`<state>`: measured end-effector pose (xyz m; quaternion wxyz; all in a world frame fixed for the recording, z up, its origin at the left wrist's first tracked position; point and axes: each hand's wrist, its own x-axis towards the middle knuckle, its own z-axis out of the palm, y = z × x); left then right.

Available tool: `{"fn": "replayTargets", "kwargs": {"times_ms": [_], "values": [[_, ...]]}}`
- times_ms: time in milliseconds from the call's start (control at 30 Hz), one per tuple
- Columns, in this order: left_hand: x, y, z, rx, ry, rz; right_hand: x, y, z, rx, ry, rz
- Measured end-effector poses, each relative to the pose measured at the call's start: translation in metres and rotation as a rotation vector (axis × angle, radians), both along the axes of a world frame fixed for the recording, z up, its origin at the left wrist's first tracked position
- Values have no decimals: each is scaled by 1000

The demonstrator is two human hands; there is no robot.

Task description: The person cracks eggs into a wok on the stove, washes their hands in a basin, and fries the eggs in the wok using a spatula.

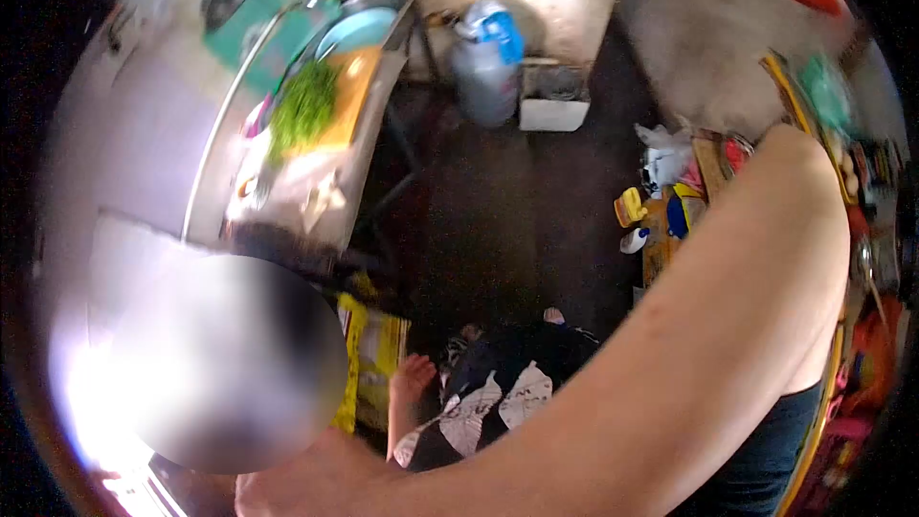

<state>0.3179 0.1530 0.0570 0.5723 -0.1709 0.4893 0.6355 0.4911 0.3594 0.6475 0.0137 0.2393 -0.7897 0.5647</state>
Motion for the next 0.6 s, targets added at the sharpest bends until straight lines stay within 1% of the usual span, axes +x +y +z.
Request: {"fn": "replayTargets", "kwargs": {"times_ms": [67, 100, 133, 200, 267, 300, 333, 367, 400, 433, 467, 500, 533, 567, 600], "values": [[1, 9, -10, -87, -14, -85, 49, 40, 11, 34, -85, -141], [5, 20, 17, -83, -12, -149, 68, 55, 20, 46, -138, -215], [6, 30, 26, -119, -159, -132, 93, 69, 22, 54, -191, -304], [8, 76, 71, -153, -308, -230, 126, 71, 21, 18, -268, -507], [30, 131, 103, -200, -160, -405, 146, 65, 1, -86, -263, -759], [44, 151, 115, -211, -84, -468, 164, 79, -21, -8, -82, -921], [76, 175, 118, -214, 14, -536, 214, 91, -46, 87, 115, -1082], [90, 188, 117, -216, 108, -573, 251, 109, -53, 48, 78, -1164], [93, 191, 112, -209, 189, -570, 269, 128, -64, 41, 202, -1296], [86, 195, 83, -210, 61, -525, 305, 141, -66, 52, 188, -1427], [78, 204, 59, -218, -74, -470, 335, 163, -69, 237, 244, -1535], [99, 213, 83, -207, -83, -490, 368, 180, -68, 294, 111, -1681], [120, 216, 114, -155, 60, -599, 406, 194, -66, 158, 86, -1792], [124, 228, 144, -102, 181, -713, 427, 214, -52, 220, -26, -1923], [128, 231, 153, -87, 167, -718, 462, 233, -43, 565, -48, -2064]]}}
